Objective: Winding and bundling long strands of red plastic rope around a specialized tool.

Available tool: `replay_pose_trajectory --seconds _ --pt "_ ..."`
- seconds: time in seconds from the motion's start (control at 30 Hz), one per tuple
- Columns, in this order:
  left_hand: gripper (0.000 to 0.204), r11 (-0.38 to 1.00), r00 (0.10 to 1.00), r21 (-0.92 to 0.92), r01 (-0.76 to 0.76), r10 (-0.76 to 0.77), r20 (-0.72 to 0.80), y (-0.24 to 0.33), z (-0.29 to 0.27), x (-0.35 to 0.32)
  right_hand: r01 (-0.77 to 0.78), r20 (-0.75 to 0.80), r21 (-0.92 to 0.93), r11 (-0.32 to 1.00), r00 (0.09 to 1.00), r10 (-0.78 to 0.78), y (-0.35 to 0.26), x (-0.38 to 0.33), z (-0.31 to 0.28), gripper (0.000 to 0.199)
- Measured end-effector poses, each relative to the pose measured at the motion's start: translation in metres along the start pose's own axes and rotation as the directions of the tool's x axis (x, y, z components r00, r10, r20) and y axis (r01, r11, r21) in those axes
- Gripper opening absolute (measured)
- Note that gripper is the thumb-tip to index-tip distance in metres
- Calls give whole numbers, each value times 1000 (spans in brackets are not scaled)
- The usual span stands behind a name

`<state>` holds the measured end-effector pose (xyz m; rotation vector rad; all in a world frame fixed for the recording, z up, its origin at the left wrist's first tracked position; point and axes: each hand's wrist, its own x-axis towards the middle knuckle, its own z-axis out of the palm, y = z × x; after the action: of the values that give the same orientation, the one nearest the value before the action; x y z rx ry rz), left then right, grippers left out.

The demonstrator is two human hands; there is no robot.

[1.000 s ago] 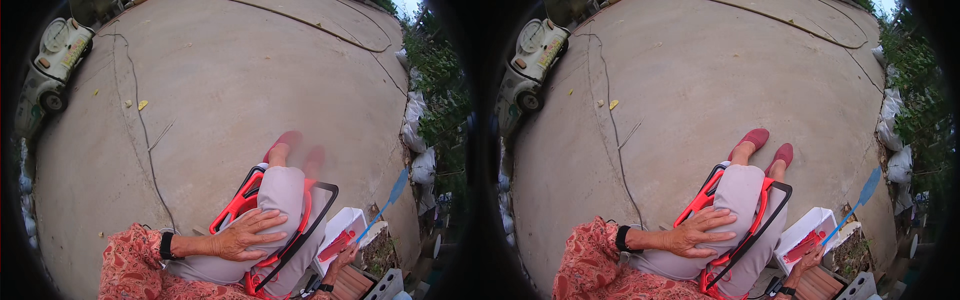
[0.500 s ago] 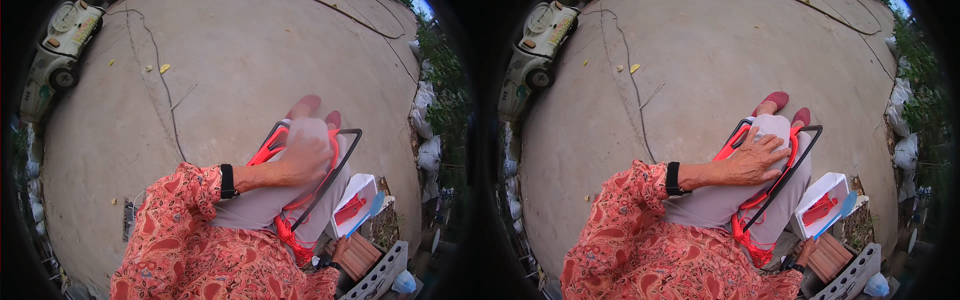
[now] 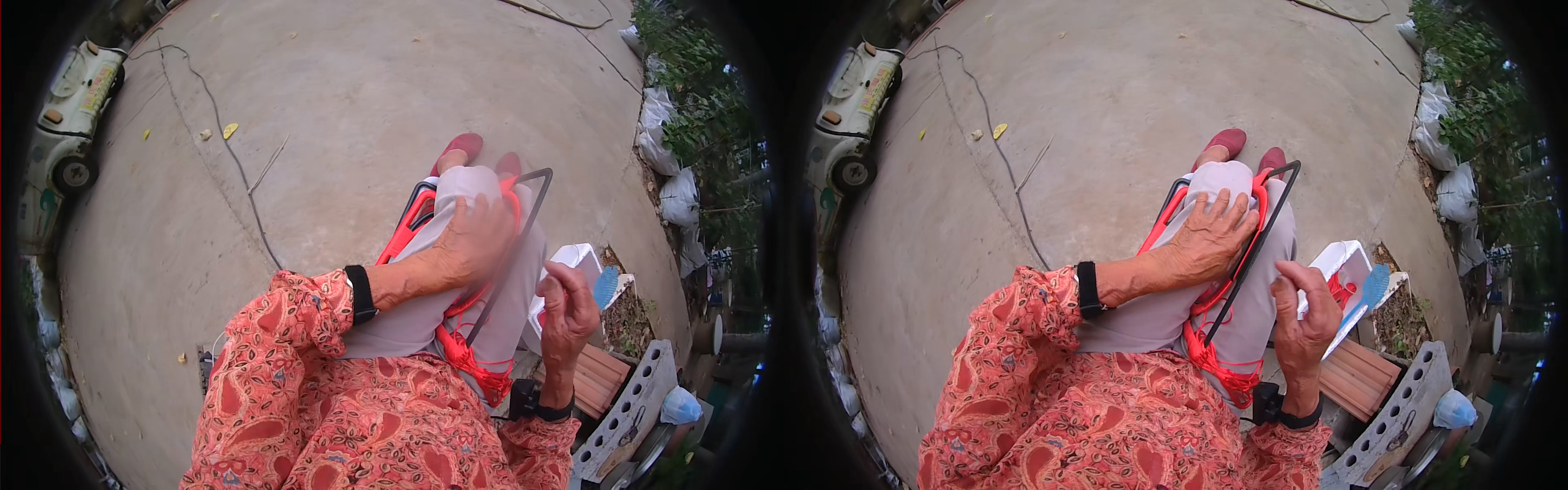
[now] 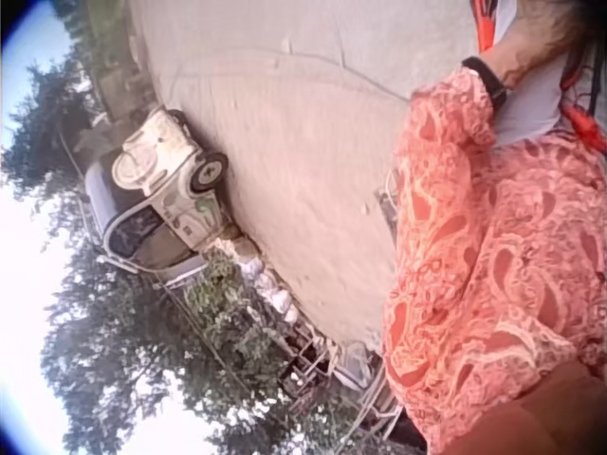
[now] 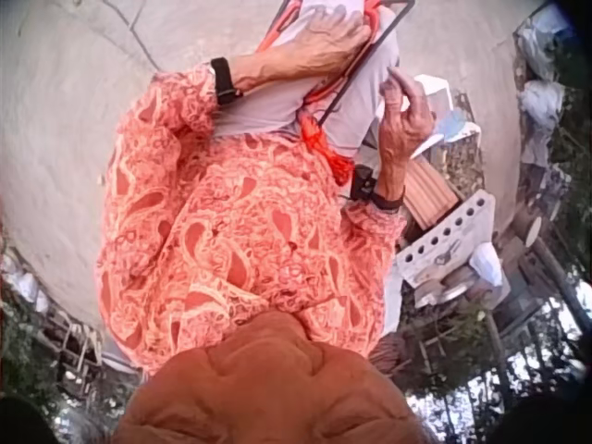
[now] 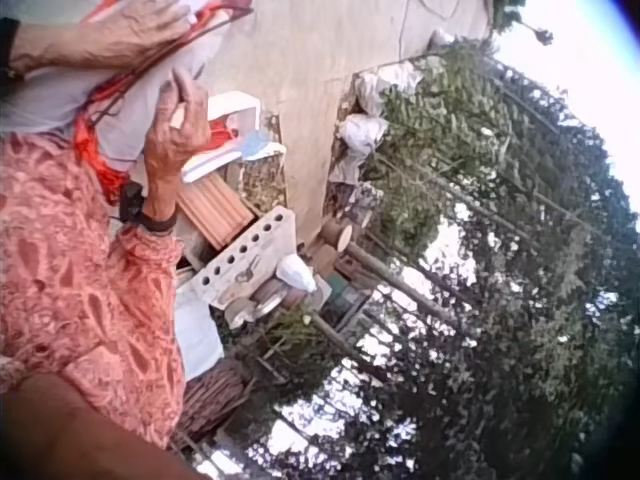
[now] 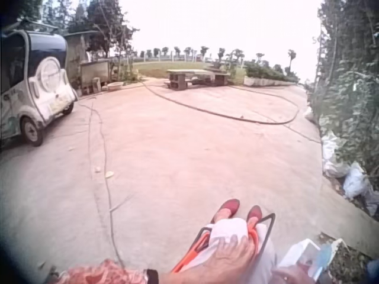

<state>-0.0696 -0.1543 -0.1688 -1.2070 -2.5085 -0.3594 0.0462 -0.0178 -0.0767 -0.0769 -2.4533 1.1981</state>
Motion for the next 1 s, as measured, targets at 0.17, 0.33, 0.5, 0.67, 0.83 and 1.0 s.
replay_pose_trajectory --seconds 0.17,0.33,0.5,0.67,0.83,1.0 --pt "44 993 1000 -117 18 -20 -10 0 19 1 449 195 28 893 874 -445 -36 13 80 21" --pt "41 992 996 -116 49 -39 84 -3 22 -4 447 316 -4 894 849 -423 -51 8 98 19" --pt "41 999 1000 19 29 -29 6 1 22 -9 409 368 -15 912 851 -375 -36 17 87 22" --pt "42 997 993 -75 -16 7 -122 -4 30 -16 467 368 -36 884 828 -422 -30 24 80 21" --pt "44 998 981 -55 -20 9 -196 -4 47 -16 498 363 -74 864 820 -441 -50 16 96 24" --pt "45 998 998 -13 59 -59 -1 6 29 -10 444 415 -19 896 819 -397 -35 23 83 22"
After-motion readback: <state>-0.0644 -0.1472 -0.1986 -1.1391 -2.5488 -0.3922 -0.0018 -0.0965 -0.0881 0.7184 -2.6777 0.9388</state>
